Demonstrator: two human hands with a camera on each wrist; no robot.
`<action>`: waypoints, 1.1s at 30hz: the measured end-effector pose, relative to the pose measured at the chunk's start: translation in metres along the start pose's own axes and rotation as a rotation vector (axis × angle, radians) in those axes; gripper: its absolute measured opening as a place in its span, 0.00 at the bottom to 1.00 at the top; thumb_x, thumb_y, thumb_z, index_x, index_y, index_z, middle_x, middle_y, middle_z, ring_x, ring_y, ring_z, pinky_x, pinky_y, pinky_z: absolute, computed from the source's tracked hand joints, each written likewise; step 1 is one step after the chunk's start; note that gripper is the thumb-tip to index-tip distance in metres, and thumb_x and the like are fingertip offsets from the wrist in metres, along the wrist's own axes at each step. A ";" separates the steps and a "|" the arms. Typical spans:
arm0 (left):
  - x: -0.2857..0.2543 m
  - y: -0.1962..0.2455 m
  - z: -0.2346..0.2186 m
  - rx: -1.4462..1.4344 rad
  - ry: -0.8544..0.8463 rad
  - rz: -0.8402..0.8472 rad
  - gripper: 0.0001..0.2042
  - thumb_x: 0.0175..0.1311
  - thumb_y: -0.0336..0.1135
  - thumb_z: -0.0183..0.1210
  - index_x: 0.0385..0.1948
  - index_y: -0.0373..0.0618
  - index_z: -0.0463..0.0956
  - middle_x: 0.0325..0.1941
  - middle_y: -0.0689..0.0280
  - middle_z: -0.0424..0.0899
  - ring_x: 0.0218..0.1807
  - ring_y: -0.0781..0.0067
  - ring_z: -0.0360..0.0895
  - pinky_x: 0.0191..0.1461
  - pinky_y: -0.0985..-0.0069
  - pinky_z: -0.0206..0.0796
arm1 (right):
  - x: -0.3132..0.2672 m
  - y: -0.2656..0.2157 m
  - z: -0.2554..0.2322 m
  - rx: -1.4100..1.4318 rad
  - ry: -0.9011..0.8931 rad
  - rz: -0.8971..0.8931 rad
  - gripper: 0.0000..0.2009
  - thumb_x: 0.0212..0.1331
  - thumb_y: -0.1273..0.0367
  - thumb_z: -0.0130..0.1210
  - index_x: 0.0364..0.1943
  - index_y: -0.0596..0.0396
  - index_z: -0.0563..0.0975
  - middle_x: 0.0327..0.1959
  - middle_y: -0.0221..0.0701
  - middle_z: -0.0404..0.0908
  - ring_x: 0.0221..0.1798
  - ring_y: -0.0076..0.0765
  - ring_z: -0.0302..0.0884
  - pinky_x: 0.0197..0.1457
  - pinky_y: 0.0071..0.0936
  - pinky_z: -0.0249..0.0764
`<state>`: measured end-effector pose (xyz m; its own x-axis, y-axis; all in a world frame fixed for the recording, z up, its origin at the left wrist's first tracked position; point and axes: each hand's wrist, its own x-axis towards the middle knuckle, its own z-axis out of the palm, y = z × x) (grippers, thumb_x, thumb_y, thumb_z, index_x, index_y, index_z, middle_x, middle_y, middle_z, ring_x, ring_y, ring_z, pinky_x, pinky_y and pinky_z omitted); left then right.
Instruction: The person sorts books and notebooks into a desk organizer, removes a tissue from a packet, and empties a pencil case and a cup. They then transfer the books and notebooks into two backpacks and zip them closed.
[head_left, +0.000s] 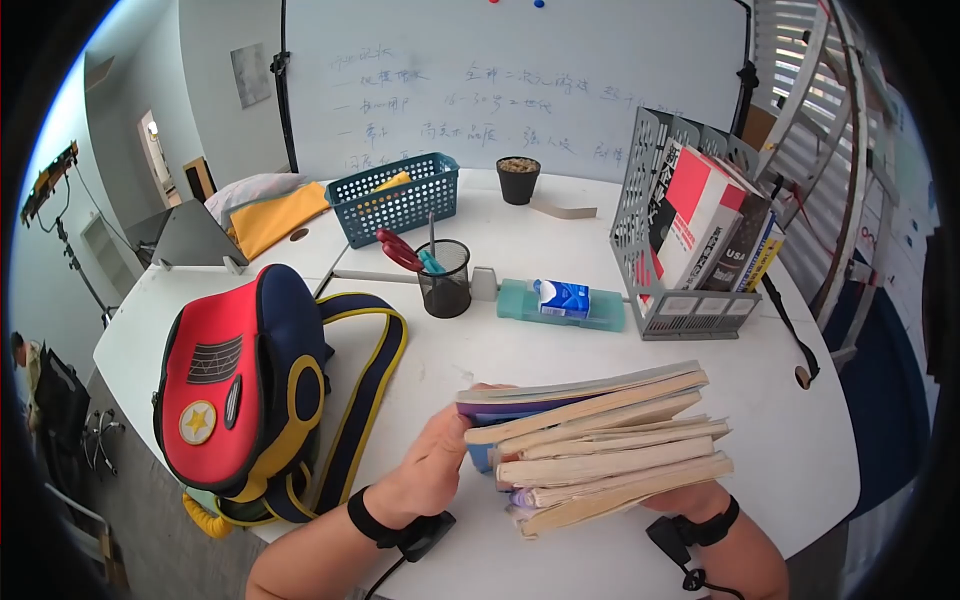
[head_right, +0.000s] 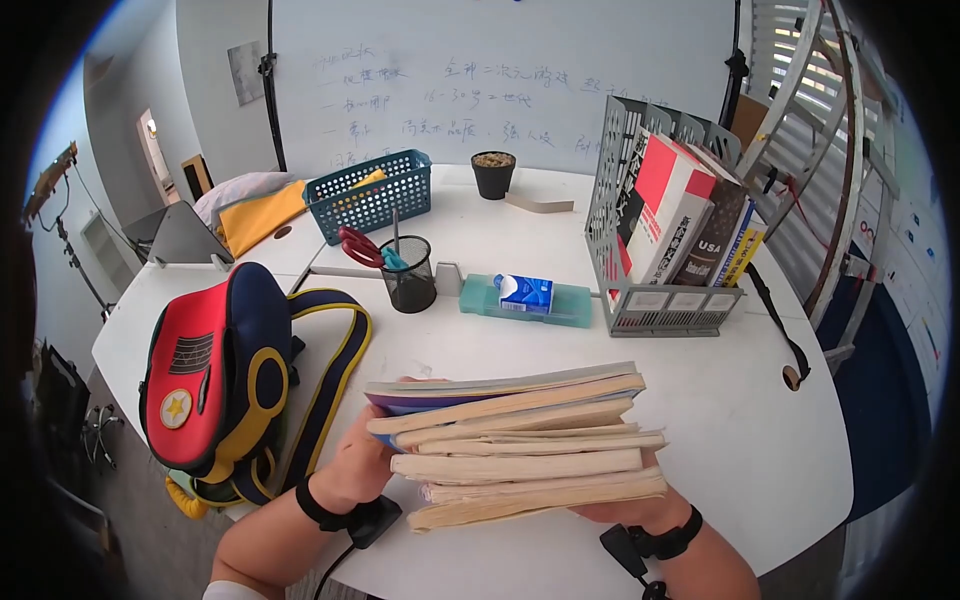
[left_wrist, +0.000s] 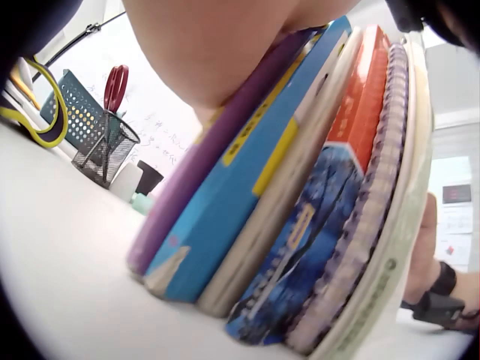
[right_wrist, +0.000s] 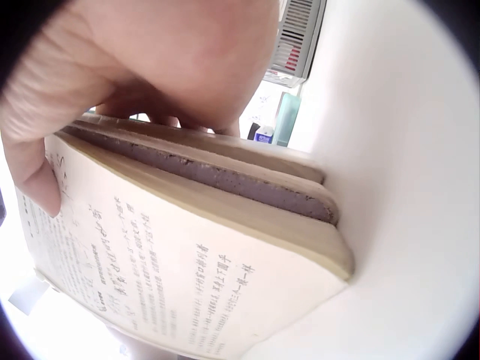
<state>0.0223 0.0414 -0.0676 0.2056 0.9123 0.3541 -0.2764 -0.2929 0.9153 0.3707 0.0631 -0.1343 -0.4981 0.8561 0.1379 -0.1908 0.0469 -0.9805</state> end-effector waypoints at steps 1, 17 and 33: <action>0.004 0.000 0.000 0.084 -0.084 -0.029 0.30 0.88 0.55 0.40 0.71 0.35 0.69 0.67 0.56 0.79 0.70 0.65 0.74 0.78 0.64 0.60 | 0.002 0.002 0.001 0.011 0.000 0.015 0.37 0.56 0.73 0.77 0.71 0.59 0.72 0.66 0.38 0.82 0.66 0.34 0.81 0.71 0.37 0.76; 0.010 0.023 0.005 0.620 0.090 0.194 0.16 0.66 0.31 0.73 0.52 0.41 0.82 0.36 0.60 0.85 0.35 0.64 0.82 0.40 0.73 0.76 | 0.006 -0.041 0.014 -0.145 -0.059 -0.098 0.35 0.59 0.74 0.74 0.72 0.58 0.73 0.68 0.36 0.80 0.69 0.35 0.78 0.72 0.36 0.75; 0.008 0.037 0.016 0.999 -0.066 0.393 0.12 0.60 0.34 0.78 0.43 0.43 0.89 0.39 0.65 0.82 0.41 0.63 0.78 0.48 0.67 0.70 | 0.017 -0.038 0.023 -0.032 -0.103 0.110 0.35 0.58 0.74 0.75 0.72 0.55 0.74 0.70 0.39 0.79 0.71 0.42 0.77 0.73 0.42 0.73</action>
<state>0.0282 0.0331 -0.0280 0.3279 0.6948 0.6401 0.5518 -0.6908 0.4673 0.3501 0.0642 -0.0910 -0.5991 0.7996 0.0416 -0.1039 -0.0261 -0.9942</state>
